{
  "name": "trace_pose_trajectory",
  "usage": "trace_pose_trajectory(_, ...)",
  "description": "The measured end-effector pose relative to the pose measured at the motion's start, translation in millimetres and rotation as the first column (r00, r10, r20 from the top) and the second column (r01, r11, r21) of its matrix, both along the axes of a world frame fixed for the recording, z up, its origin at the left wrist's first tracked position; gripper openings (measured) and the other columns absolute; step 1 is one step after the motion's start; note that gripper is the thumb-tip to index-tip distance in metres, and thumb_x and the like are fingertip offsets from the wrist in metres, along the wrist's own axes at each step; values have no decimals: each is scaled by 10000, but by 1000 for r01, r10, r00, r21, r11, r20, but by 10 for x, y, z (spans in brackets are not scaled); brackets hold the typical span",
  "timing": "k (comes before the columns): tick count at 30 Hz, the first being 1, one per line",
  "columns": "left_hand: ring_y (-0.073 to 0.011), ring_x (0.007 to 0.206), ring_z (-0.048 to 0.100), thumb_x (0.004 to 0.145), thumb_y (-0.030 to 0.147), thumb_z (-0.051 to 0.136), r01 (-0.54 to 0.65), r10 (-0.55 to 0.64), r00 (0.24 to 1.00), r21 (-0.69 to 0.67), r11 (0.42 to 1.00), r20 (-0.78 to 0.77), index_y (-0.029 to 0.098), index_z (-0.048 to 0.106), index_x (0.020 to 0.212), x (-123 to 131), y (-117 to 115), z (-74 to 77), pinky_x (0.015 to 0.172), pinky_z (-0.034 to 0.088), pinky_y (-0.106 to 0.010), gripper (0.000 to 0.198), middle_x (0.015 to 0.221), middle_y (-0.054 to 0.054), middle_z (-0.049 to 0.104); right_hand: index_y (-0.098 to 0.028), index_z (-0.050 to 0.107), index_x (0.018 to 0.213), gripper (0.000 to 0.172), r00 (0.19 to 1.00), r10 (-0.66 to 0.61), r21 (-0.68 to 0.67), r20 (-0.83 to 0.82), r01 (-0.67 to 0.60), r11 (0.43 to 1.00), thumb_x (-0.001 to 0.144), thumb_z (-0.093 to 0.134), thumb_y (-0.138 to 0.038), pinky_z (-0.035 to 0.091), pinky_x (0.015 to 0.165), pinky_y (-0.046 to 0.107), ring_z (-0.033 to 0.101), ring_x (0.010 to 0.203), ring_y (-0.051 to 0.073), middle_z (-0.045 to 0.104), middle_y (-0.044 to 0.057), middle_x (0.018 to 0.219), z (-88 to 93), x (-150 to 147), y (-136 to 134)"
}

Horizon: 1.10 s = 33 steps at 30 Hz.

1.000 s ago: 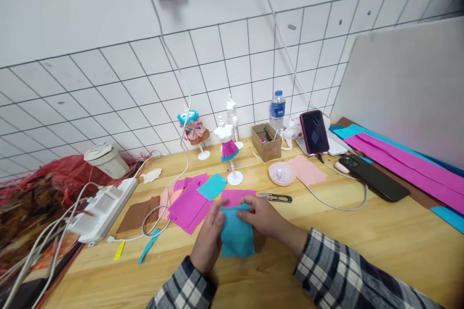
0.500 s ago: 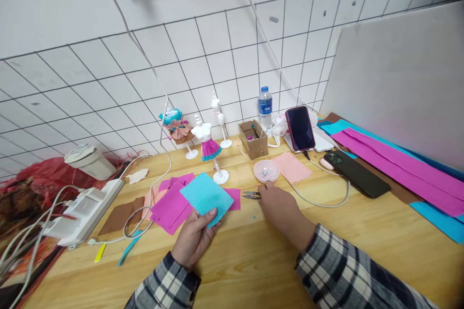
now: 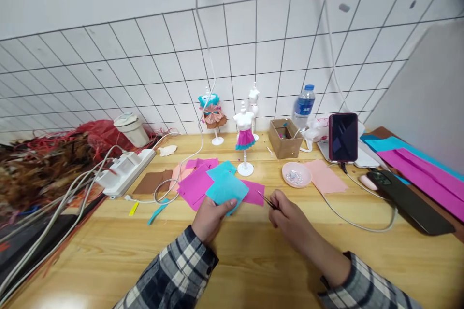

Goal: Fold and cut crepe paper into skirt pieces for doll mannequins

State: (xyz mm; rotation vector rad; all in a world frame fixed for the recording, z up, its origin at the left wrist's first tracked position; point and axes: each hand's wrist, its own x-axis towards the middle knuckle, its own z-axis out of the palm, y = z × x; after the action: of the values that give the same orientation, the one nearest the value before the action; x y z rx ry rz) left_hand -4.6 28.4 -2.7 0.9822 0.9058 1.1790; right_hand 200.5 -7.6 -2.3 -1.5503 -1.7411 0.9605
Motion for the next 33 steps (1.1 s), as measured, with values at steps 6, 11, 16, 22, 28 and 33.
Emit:
trace_pose_trajectory(6,-192,885,652,687,299,775,0,3,996,42,999,-89,164,661,1019,-37,20,-75,846,491,-322,376,1000,-46,719,-221,443,867,432,950,70,-211,-305,-139,968,932,205,-576,372,485,252,417,507,120,413,-49,627,-159,-207,-137)
trace_pose_trajectory(11,-212,942,651,682,300,781,42,-40,988,13,999,-150,149,654,1041,-13,2,-96,898,480,-345,409,1077,-75,710,-233,368,881,499,908,75,-301,-413,-214,929,889,176,-694,300,370,208,423,361,93,549,-49,562,-203,-291,-165)
trace_pose_trajectory(16,-203,904,656,682,304,774,42,-36,977,23,999,-208,154,658,1012,28,-27,-93,875,489,-328,381,1030,-60,725,-244,340,868,454,908,159,-249,-389,-270,930,906,188,-671,317,359,212,421,339,85,666,-10,675,-214,-284,-169)
trace_pose_trajectory(22,-202,899,649,702,327,755,52,-36,959,49,997,-281,147,660,980,37,-37,-90,873,491,-326,345,1005,-62,723,-259,345,868,399,919,204,-216,-337,-286,933,935,195,-623,344,388,237,422,348,95,690,-18,734,-212,-265,-188)
trace_pose_trajectory(28,-197,886,644,699,331,758,54,-37,959,55,997,-280,156,644,988,55,-48,-96,854,490,-320,357,1005,-57,715,-255,363,874,379,936,219,-197,-277,-278,940,958,188,-580,345,436,238,450,389,98,681,-19,705,-209,-264,-197)
trace_pose_trajectory(33,-181,860,629,688,308,767,107,-81,954,79,991,-288,158,638,987,39,-53,-101,799,484,-287,358,983,-45,705,-243,371,873,390,935,225,-188,-273,-281,941,971,162,-557,332,460,238,438,388,94,679,-22,658,-235,-262,-179)
